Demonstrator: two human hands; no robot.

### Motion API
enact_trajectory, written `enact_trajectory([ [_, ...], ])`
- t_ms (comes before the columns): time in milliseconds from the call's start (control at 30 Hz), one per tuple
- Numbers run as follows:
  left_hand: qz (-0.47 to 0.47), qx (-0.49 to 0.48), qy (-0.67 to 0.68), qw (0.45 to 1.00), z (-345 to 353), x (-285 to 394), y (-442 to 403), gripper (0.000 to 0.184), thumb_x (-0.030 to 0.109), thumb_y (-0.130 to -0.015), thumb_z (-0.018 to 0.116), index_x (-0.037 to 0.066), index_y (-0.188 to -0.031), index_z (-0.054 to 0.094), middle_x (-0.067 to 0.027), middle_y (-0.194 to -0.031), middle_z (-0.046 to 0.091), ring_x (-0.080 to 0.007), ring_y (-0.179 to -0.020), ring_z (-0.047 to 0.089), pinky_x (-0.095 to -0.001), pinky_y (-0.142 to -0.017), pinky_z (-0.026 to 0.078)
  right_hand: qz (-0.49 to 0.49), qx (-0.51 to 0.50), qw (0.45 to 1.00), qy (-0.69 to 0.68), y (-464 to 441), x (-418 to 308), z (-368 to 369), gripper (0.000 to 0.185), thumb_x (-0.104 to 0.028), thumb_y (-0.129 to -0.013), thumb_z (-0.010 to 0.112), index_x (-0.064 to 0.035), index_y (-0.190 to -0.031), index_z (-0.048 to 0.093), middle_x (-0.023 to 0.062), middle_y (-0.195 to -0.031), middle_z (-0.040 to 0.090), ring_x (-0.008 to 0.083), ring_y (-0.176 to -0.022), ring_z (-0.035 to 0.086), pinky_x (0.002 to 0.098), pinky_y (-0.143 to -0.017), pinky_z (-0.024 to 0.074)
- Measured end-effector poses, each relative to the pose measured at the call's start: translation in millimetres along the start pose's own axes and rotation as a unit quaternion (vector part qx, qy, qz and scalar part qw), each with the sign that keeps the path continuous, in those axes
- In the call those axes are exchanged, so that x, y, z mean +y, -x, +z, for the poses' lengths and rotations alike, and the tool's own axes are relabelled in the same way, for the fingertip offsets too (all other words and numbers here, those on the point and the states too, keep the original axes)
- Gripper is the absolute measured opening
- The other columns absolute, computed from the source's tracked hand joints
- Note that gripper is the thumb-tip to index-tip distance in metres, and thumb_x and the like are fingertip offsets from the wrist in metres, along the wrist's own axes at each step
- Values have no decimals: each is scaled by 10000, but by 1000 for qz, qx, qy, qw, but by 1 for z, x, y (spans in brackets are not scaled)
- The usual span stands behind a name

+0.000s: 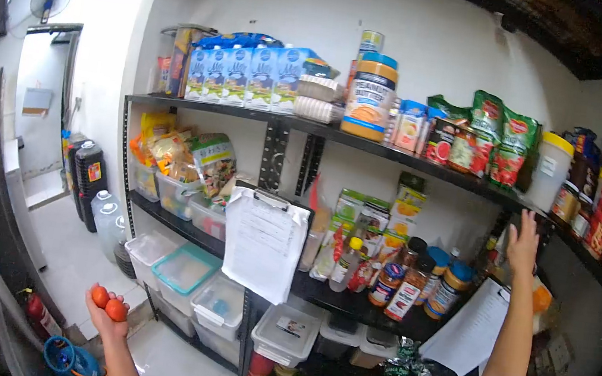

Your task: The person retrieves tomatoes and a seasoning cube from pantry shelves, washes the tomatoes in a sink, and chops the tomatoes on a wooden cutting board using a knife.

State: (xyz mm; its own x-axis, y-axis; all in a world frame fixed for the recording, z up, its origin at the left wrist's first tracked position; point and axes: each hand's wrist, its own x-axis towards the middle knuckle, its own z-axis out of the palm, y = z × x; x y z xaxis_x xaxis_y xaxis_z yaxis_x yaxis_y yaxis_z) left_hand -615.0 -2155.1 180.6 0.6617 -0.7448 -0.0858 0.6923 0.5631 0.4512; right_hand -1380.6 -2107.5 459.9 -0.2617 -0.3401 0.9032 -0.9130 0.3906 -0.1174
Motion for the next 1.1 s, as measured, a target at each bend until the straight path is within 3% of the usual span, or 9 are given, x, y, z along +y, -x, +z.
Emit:
enact_trajectory([
  [67, -20, -9, 0, 1000, 0, 1, 22, 364, 527, -878, 422, 221, -1055, 506, -15, -683, 505, -187, -597, 515, -336, -485, 430, -7, -57, 998, -5, 18, -5, -17, 471, -254, -863, 544, -86, -1290, 439, 149, -1410, 333, 326, -1308, 298, 463, -1067, 233],
  [233, -59, -52, -28, 996, 3, 1, 83, 364, 528, -877, 424, 220, -1051, 509, -12, -699, 507, -189, -602, 513, -341, -491, 429, -85, -57, 993, -58, 77, -1, -37, 404, -156, -752, 650, -44, -1126, 543, 205, -1395, 321, 380, -1279, 314, 469, -1049, 272],
  [533, -72, -112, -53, 990, 28, 8, 131, 339, 528, -879, 424, 238, -1027, 520, -6, -700, 511, -174, -612, 526, -319, -494, 432, -64, -141, 980, -127, 130, 11, -112, 393, -126, -754, 630, -36, -1131, 561, 250, -1413, 258, 396, -1311, 260, 423, -1073, 251],
  [900, -69, -152, -66, 984, 62, -25, 125, 366, 521, -892, 417, 208, -1066, 489, -26, -694, 502, -184, -580, 516, -322, -472, 441, -142, -39, 969, -198, 92, -23, -113, 343, -88, -745, 641, -23, -1073, 565, 249, -1390, 296, 404, -1279, 315, 415, -1047, 298],
  [1100, 44, -235, -176, 955, 132, -36, 67, 316, 449, -894, 478, 171, -1042, 497, -27, -665, 489, -151, -537, 524, -270, -428, 451, -200, 31, 955, -219, 47, -77, -74, 344, -81, -737, 642, -26, -1068, 566, 240, -1381, 316, 399, -1271, 330, 418, -1038, 314],
])
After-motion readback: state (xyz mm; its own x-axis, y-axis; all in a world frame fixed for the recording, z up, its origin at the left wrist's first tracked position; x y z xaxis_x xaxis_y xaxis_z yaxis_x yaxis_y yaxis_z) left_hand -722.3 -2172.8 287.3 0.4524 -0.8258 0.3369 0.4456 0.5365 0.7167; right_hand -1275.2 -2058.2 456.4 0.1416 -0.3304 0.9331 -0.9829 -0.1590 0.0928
